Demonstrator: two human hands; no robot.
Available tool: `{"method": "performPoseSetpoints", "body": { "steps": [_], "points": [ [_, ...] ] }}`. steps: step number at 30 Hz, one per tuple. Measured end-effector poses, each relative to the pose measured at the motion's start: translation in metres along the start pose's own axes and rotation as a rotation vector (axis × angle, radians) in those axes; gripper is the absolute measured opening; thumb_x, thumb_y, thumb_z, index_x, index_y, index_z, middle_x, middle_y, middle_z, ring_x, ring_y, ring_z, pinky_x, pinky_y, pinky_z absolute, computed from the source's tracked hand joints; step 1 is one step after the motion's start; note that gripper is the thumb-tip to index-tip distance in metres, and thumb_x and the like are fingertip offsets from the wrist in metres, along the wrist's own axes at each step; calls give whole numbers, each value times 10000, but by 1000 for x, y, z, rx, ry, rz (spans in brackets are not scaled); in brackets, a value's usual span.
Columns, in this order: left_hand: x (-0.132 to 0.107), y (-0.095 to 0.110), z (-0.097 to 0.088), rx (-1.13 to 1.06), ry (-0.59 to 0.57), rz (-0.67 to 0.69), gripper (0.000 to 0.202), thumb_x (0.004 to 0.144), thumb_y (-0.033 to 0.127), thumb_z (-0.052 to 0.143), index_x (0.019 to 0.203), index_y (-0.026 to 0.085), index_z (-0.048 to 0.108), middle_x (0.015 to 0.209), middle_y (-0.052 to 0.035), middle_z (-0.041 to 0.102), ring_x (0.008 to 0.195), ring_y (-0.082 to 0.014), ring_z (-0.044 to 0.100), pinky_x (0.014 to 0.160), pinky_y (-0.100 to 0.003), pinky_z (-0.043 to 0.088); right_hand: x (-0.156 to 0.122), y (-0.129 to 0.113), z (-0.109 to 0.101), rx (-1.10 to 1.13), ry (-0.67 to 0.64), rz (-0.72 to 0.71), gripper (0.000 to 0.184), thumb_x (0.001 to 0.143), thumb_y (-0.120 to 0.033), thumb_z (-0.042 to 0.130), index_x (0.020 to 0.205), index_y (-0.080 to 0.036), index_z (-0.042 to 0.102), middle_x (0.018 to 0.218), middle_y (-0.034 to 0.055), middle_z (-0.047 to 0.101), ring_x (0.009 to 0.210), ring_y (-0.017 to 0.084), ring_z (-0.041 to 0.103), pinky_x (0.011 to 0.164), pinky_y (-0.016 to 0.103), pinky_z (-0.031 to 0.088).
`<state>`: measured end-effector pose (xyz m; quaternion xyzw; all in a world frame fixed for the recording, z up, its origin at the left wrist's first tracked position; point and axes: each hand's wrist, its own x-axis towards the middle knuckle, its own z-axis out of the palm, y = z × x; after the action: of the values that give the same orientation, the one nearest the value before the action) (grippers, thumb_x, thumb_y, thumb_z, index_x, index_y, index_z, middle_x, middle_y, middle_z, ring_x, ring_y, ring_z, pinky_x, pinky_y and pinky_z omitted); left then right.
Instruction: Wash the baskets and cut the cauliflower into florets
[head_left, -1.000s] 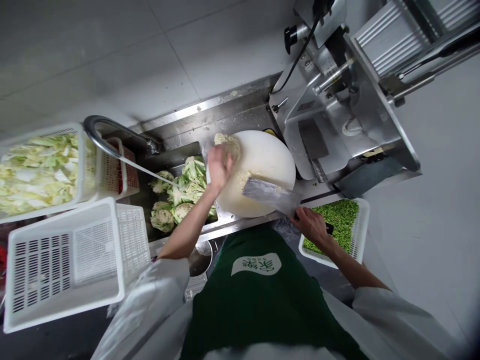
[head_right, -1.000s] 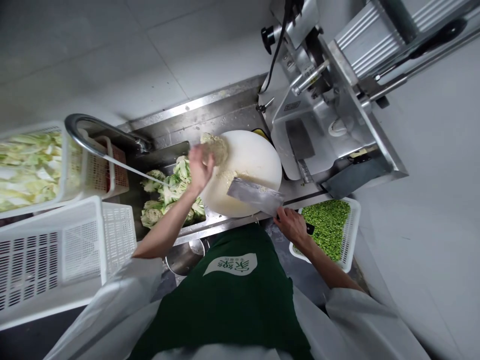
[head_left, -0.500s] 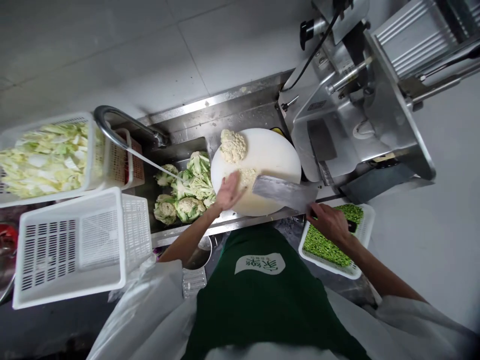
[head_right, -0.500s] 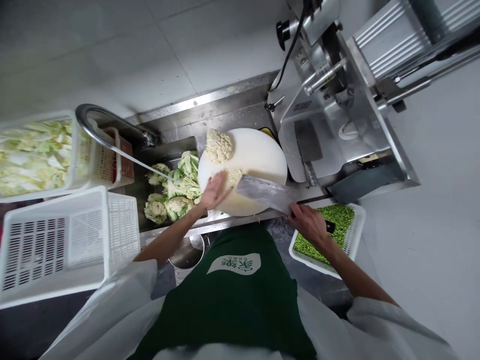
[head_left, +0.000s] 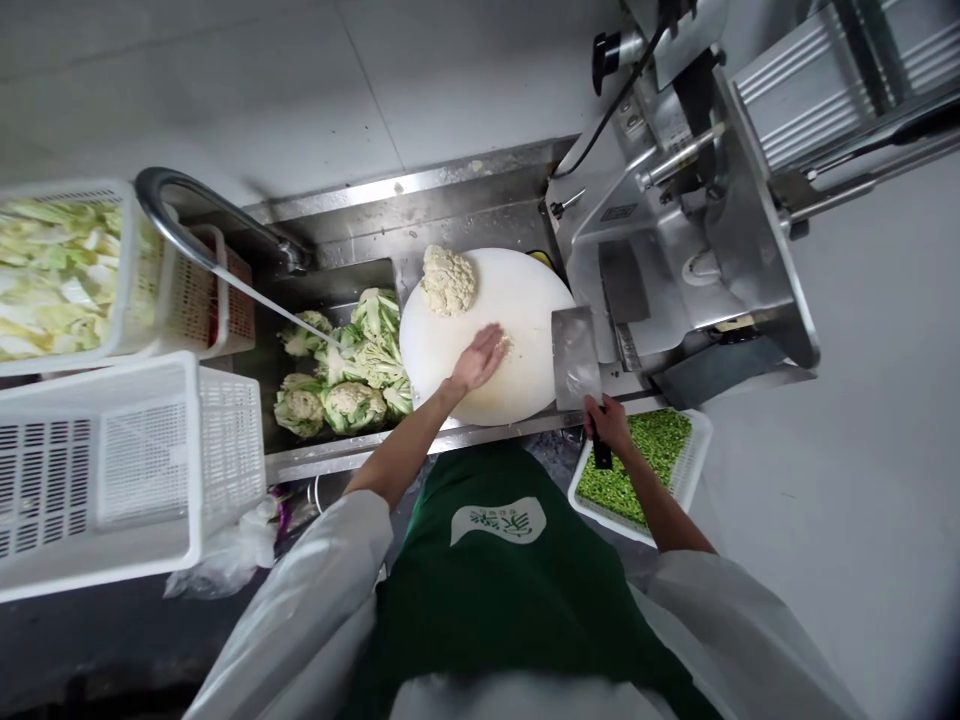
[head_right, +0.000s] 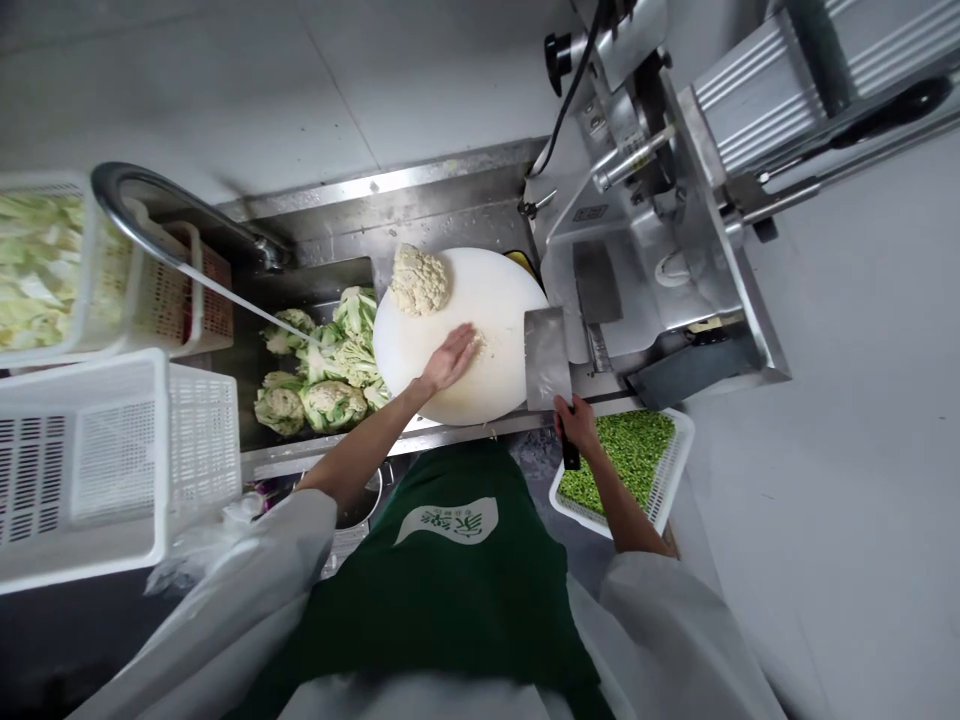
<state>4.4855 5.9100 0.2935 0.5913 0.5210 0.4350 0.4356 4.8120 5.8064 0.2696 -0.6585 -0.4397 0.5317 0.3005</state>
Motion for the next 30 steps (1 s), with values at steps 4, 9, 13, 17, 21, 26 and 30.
{"method": "performPoseSetpoints", "body": {
  "steps": [4, 9, 13, 17, 21, 26, 30],
  "points": [
    [-16, -7, -1, 73, 308, -1, 565, 948, 541, 660, 1388, 187, 659, 1614, -154, 504, 1620, -266, 270, 1354, -478, 115, 14, -6, 16, -58, -51, -15, 516, 826, -766, 580, 781, -270, 443, 498, -34, 520, 393, 152, 482, 396, 290, 404],
    [-15, -20, 19, 341, 337, -22, 753, 994, 630, 509, 1548, 121, 506, 1703, -198, 355, 1645, -318, 170, 1347, -550, 36, 14, -30, 63, -133, -156, -78, 439, 903, -683, 542, 781, -278, 427, 512, -34, 523, 406, 156, 490, 417, 287, 408],
    [-12, -20, 36, 314, 356, 15, 735, 989, 634, 516, 1572, 187, 493, 1712, -144, 360, 1641, -300, 194, 1356, -517, 72, -1, -38, 108, -215, -256, -126, 343, 972, -557, 497, 796, -268, 439, 494, -57, 516, 409, 148, 501, 466, 266, 417],
    [-27, -18, 35, 259, 424, 32, 705, 976, 635, 557, 1562, 246, 520, 1728, -98, 333, 1635, -292, 214, 1360, -484, 129, -19, -35, 141, -289, -309, -151, 317, 999, -515, 462, 806, -264, 457, 503, -47, 525, 484, 172, 561, 526, 268, 449],
    [-77, -7, 2, 267, 589, 0, 661, 1026, 619, 468, 1585, 266, 494, 1736, -77, 320, 1631, -301, 229, 1355, -524, 176, -52, -38, 171, -425, -365, -329, 322, 996, -515, 433, 785, -271, 451, 580, 10, 583, 621, 216, 627, 597, 295, 475],
    [-193, 22, -88, 336, 985, -52, 598, 1070, 559, 398, 1591, 279, 488, 1724, -68, 344, 1615, -280, 278, 1350, -532, 219, -119, -61, 238, -621, -604, -663, 344, 1021, -477, 377, 806, -262, 540, 634, 66, 638, 647, 257, 665, 622, 332, 475],
    [-326, 43, -173, 279, 1424, -48, 512, 1036, 536, 529, 1467, 278, 631, 1665, -68, 451, 1592, -301, 331, 1351, -538, 212, -197, -87, 324, -730, -955, -910, 345, 1054, -427, 349, 890, -250, 595, 691, 82, 696, 698, 274, 716, 622, 324, 451]
  ]
}}
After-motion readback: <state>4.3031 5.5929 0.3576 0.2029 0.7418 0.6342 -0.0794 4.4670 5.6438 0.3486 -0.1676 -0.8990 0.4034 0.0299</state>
